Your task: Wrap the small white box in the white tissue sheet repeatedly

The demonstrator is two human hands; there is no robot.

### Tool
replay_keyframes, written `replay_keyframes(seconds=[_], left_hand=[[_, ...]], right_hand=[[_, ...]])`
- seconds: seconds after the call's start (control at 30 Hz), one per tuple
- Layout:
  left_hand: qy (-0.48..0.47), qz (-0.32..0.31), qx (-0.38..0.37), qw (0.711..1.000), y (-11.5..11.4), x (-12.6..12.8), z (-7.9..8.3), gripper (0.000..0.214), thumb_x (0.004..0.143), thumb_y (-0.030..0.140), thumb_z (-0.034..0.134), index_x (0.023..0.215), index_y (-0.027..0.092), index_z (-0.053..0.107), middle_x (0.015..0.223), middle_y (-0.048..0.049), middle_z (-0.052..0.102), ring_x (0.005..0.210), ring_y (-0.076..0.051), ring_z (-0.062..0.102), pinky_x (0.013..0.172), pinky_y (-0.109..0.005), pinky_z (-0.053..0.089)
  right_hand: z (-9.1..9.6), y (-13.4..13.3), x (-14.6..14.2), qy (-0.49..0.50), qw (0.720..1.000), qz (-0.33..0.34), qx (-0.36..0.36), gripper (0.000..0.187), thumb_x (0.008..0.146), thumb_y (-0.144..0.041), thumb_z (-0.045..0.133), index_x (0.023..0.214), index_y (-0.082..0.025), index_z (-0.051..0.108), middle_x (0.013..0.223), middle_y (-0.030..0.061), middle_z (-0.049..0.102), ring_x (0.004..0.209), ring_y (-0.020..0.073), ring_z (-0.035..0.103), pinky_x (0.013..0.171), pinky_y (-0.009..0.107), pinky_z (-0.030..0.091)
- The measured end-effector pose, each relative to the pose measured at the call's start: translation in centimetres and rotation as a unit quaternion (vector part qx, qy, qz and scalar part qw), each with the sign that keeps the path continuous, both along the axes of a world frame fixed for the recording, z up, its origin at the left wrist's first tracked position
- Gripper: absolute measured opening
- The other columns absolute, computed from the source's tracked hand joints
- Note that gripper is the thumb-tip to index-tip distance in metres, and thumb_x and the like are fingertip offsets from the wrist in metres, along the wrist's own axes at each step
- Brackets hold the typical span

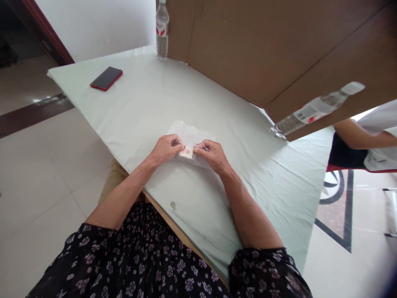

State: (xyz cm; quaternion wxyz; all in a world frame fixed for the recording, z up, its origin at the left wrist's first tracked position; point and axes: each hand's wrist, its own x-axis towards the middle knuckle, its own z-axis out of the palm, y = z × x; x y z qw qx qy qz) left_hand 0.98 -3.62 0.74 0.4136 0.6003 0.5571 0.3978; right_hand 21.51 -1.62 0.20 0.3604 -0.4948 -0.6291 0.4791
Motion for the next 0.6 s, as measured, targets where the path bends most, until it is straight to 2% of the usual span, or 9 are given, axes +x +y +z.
replay_keyframes(seconds=[0.4, 0.6], left_hand=[[-0.009, -0.031, -0.023, 0.999, 0.78, -0.04, 0.13, 0.019, 0.065, 0.035, 0.068, 0.067, 0.018, 0.060, 0.062, 0.0032, 0.055, 0.060, -0.011, 0.046, 0.055, -0.024, 0.033], [-0.009, -0.044, -0.030, 0.999, 0.96, 0.01, 0.06, 0.018, 0.064, 0.033, 0.069, 0.066, 0.018, 0.060, 0.063, 0.0035, 0.056, 0.061, -0.011, 0.048, 0.057, -0.024, 0.035]], right_hand=[[0.03, 0.17, 0.32, 0.009, 0.999, 0.015, -0.033, 0.023, 0.062, -0.036, 0.073, 0.060, -0.021, 0.056, 0.086, 0.0031, 0.073, 0.073, 0.0154, 0.060, 0.066, 0.028, 0.044], [0.10, 0.21, 0.63, -0.003, 0.999, 0.029, -0.020, 0.024, 0.063, -0.036, 0.073, 0.060, -0.020, 0.056, 0.087, 0.0036, 0.074, 0.075, 0.0162, 0.060, 0.069, 0.029, 0.045]])
